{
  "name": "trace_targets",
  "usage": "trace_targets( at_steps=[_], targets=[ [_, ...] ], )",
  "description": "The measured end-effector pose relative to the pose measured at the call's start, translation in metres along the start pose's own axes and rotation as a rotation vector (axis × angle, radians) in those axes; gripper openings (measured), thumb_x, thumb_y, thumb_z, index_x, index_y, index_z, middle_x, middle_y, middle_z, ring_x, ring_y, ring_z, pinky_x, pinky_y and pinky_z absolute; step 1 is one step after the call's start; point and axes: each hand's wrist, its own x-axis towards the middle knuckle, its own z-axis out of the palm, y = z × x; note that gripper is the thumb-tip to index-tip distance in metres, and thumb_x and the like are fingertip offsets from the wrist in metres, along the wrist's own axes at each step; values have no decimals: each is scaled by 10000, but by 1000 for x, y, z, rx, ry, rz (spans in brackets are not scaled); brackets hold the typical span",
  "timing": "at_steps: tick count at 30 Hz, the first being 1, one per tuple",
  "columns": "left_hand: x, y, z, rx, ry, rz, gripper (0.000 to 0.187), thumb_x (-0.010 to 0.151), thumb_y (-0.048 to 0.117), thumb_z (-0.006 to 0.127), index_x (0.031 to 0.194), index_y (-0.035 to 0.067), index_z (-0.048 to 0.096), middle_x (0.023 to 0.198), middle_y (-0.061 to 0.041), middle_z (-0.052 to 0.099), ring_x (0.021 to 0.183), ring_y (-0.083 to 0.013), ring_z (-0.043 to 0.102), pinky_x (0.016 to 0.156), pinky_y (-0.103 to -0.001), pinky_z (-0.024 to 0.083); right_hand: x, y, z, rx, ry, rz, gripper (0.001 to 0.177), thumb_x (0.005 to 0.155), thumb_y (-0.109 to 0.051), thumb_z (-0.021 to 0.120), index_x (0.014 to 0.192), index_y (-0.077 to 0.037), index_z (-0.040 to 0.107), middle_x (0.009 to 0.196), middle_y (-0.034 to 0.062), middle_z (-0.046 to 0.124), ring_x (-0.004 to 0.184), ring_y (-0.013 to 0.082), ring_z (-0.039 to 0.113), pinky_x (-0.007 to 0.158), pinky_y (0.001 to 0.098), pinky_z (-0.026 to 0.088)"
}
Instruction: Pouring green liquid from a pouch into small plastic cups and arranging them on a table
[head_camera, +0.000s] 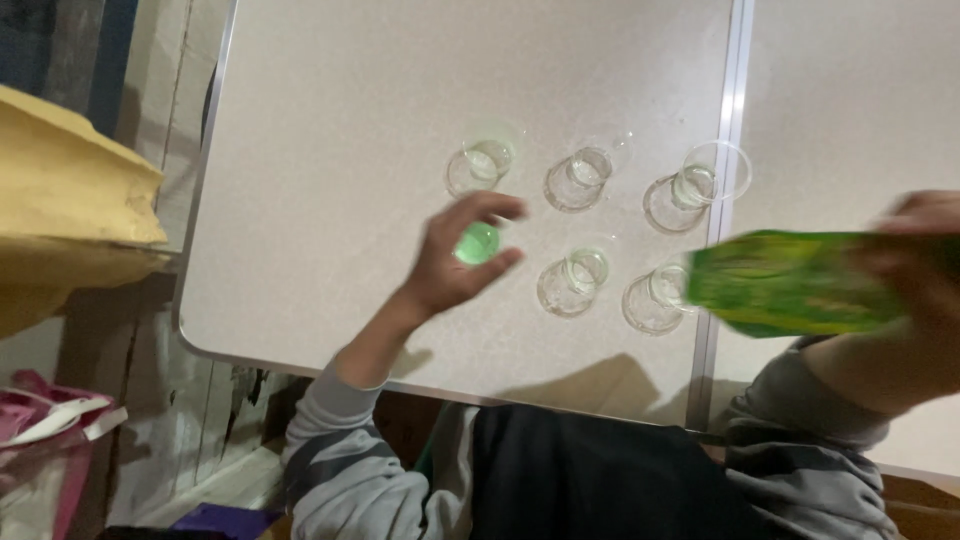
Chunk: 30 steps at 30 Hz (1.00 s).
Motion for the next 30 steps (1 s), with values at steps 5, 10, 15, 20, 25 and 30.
trace_targets(
  at_steps=[5,10,15,20,25,30],
  targets=[
    [1,33,33,-437,-492,-292,680,890,345,789,1463,131,494,1454,-103,603,1329,-247,627,1167,-380,545,56,-125,110,-14,-264,-272,199,895,122,723,1077,147,647,950,271,704,767,277,738,667,268,594],
    [-6,31,43,-683,-524,-435,523,963,159,754,1444,141,549,1432,-4,617,1279,-185,629,1192,-378,497,71,-133,141,-162,-282,-304,225,911,42,830,1104,82,723,977,193,752,759,209,729,630,261,570],
    [-26,8,64,-629,-461,-613,424,887,144,785,1285,93,649,1197,-90,742,1000,-217,757,933,-352,658,78,-131,167,-282,-296,-377,232,929,-39,866,1126,18,756,994,151,782,780,200,749,590,254,566],
    [-51,-15,83,-708,-345,-506,302,989,164,694,1258,29,665,1246,-94,719,1140,-204,693,857,-302,631,77,-123,206,-276,-212,-254,425,975,-65,843,1216,-31,495,886,135,762,650,180,662,524,288,479],
    [-59,-36,98,-1046,-121,-708,312,985,130,669,1237,-49,632,1278,-224,666,1184,-427,656,1010,-566,612,89,-127,205,-196,-322,-216,578,970,-39,796,1264,-3,300,809,179,695,665,241,666,548,293,529],
    [-66,-54,99,-1298,99,-586,143,975,9,701,1113,-23,682,1148,-178,702,1140,-426,661,1024,-671,549,98,-117,187,-364,-572,-271,513,968,-149,704,1407,-47,459,1001,136,783,770,273,767,455,367,613]
  ],
)
